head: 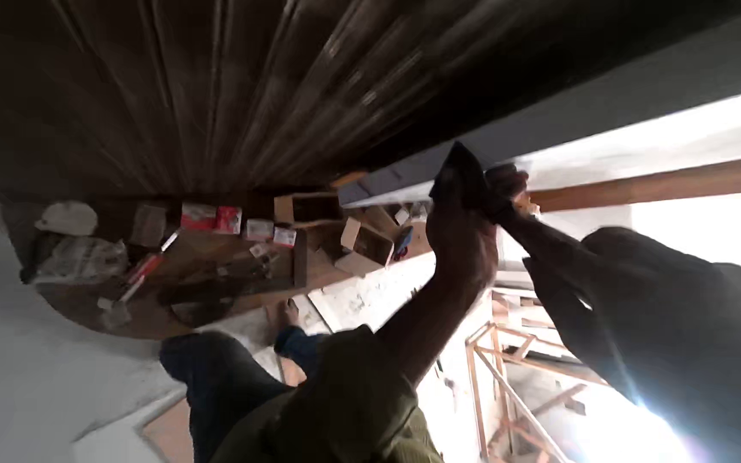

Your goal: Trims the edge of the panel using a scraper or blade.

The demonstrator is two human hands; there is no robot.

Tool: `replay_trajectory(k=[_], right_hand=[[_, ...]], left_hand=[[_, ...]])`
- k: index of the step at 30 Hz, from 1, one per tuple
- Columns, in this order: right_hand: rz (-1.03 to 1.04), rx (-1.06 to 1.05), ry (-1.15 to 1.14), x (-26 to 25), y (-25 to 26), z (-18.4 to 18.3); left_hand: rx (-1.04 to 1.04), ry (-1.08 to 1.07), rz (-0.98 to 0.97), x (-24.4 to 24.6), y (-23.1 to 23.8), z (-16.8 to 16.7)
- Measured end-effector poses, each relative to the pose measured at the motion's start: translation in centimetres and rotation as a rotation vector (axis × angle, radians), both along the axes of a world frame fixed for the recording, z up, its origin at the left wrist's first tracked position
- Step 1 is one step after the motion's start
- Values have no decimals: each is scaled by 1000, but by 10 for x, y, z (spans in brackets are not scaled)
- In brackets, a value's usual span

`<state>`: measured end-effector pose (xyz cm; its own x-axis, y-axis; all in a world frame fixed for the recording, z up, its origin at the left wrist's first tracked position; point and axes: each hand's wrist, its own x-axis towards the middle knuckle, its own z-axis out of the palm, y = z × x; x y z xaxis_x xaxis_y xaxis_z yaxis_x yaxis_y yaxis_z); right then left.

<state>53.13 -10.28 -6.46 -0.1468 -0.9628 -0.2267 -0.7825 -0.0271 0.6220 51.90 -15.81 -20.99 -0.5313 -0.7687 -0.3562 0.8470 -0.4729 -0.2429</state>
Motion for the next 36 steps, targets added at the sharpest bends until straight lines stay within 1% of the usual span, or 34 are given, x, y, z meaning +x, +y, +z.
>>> replay_trajectory(k=[1, 4, 7, 10, 13, 15, 17, 19, 21, 23, 24, 26, 28, 30, 32, 33, 36], right_hand=[[31, -37, 3, -5, -2, -4], [75, -48, 17, -9, 1, 0], [76, -6, -1, 0, -4, 11], [35, 59, 5, 7, -4, 23], [44, 66, 42, 7, -8, 9], [112, 21, 63, 7, -15, 5], [121, 40, 40, 12, -13, 18], [86, 84, 46, 20, -25, 30], [66, 72, 45, 18, -22, 21], [90, 37, 48, 12, -18, 11], [109, 32, 42, 10, -20, 11], [62, 83, 10, 17, -13, 18], [61, 65, 48, 16, -20, 10], [74, 56, 64, 13, -16, 6], [81, 41, 31, 9, -9, 9], [54, 63, 12, 9, -6, 11], [27, 57, 42, 10, -12, -2]], left_hand=[[-10, 1, 6, -1, -7, -2], [20, -2, -17, 1, -3, 3], [56, 28, -56, 8, -4, 8], [46, 74, -33, 8, 2, 9], [63, 55, -7, 5, 2, -1], [95, 54, -3, 5, -3, -2], [115, 52, -25, 5, 6, 5], [97, 54, -29, 7, 0, 14], [94, 65, -27, 7, 0, 9], [90, 75, -12, 5, -1, 2], [89, 77, 0, 4, -3, 1], [89, 69, -6, 7, 9, 2], [79, 81, 3, 5, 0, -3], [105, 82, 7, 4, 4, -8], [102, 77, -5, 4, 5, -4], [99, 73, -26, 6, 7, -2], [99, 73, -29, 7, -3, -10]])
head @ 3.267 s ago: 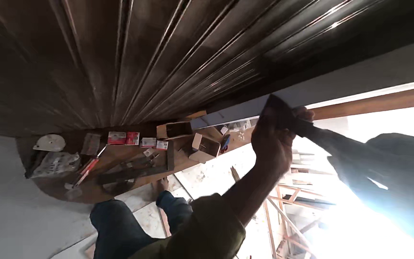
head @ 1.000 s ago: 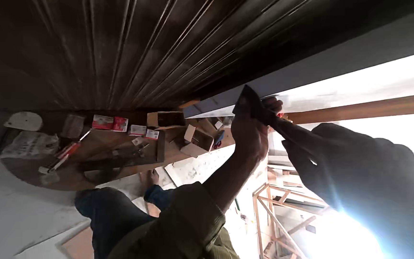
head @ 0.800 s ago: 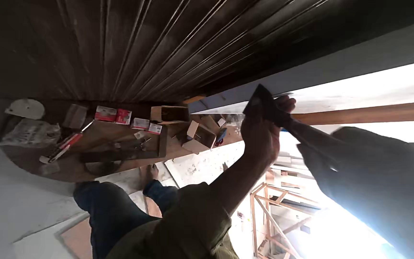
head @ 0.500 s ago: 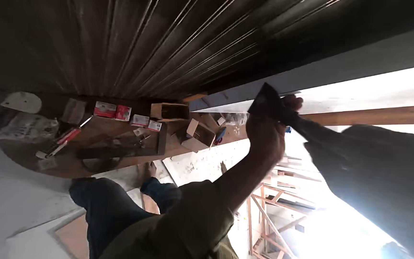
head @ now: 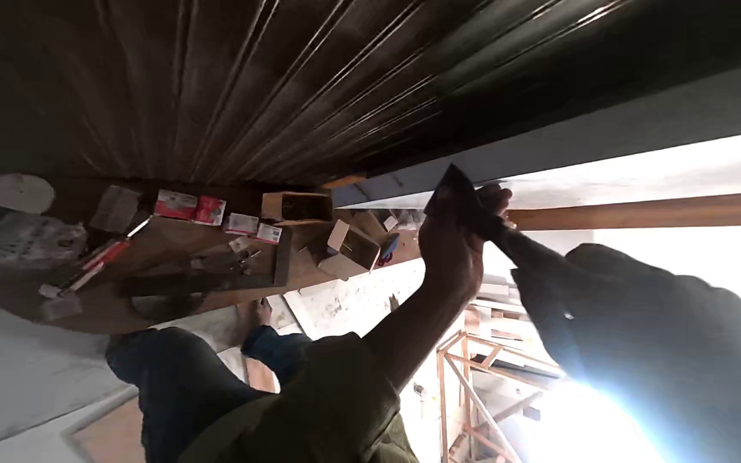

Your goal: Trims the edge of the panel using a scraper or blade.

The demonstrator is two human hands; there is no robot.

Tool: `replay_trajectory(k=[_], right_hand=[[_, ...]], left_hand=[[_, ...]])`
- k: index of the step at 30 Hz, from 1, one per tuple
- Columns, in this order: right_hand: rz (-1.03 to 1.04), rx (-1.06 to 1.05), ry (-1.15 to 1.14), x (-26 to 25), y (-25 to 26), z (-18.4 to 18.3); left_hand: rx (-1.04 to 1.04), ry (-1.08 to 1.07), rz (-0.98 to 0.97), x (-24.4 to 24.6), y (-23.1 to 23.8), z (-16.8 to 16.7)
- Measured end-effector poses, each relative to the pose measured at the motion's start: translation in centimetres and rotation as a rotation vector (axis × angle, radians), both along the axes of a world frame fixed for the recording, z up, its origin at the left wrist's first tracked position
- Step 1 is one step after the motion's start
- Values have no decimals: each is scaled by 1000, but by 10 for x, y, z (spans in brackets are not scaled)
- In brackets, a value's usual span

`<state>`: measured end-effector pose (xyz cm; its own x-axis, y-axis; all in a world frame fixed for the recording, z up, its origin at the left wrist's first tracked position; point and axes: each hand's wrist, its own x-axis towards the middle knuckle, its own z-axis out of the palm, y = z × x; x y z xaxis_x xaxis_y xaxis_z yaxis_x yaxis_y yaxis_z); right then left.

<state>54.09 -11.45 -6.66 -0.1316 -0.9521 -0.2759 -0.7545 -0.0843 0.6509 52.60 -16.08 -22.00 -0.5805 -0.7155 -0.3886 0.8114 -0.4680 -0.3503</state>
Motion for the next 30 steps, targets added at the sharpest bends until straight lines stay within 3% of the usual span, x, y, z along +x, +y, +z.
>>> replay_trajectory(k=[16, 20, 23, 27, 30], right_hand=[[11, -34, -50, -8, 15, -12], [16, -56, 31, -7, 11, -25], [-17, -27, -59, -5, 18, -12], [162, -198, -20, -28, 20, -41], [-13, -42, -54, -6, 13, -24]], left_hand=[[-39, -59, -2, -3, 4, -6], [-62, -72, 29, -7, 2, -14], [-50, -79, -35, 0, 9, -8], [-45, -80, 17, -8, 0, -20], [-64, -48, -4, -3, 4, -20]])
